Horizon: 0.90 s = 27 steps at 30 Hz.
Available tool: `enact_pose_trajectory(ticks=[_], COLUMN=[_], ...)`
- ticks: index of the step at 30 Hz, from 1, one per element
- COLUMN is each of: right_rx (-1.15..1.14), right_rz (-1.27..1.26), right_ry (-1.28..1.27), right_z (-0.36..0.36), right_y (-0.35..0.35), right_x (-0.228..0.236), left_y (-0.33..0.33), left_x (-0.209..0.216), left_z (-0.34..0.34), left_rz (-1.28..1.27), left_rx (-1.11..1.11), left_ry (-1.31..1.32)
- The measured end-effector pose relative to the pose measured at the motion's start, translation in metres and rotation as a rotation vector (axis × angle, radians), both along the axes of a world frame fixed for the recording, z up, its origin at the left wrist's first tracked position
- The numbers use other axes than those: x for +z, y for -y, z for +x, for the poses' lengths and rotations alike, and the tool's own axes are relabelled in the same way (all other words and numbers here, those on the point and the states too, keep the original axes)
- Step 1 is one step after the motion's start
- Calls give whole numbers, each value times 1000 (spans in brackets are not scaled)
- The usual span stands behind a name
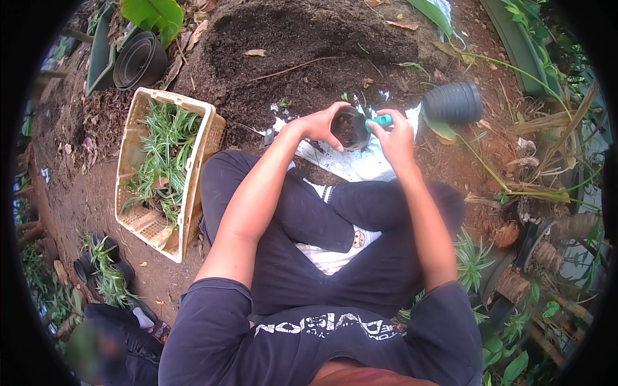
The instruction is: The person sits on the ground and uses a small green trowel to scoop soil into a black plastic pot. They then take a small plant from a nearby basket, place it into the pot, and fill the remaining space with soil, patting it down to secure the plant.
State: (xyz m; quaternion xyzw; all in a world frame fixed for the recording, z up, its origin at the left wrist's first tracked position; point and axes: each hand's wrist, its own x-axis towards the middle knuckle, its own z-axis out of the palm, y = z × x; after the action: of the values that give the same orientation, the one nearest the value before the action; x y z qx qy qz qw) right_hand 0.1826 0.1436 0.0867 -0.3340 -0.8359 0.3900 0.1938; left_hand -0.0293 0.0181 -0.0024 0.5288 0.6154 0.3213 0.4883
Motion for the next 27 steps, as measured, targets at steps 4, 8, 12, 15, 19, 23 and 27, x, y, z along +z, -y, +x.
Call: enact_pose_trajectory(ticks=[4, 8, 12, 15, 19, 23, 27], right_rx=[80, 173, 212, 198, 245, 194, 351], right_rz=[75, 47, -33, -27, -53, -81, 49], right_ry=[-127, -140, -103, -232, -115, -230, -108], right_z=[0, -3, -9, -9, -10, -9, -7], right_y=[-2, 3, 6, 10, 7, -2, -1], right_x=[4, -11, -7, -2, -17, 11, -13], left_y=[2, 0, 3, 1, 0, 4, -2], left_x=[-6, -7, -6, -3, -3, -9, -3], left_z=[1, 1, 1, 2, 0, 1, 3], left_rz=[2, 28, 9, 15, -5, 24, 16], left_rx=[11, 1, 9, -1, -4, 0, -9], left_ry=[-52, -20, -50, -3, -11, -34, -26])
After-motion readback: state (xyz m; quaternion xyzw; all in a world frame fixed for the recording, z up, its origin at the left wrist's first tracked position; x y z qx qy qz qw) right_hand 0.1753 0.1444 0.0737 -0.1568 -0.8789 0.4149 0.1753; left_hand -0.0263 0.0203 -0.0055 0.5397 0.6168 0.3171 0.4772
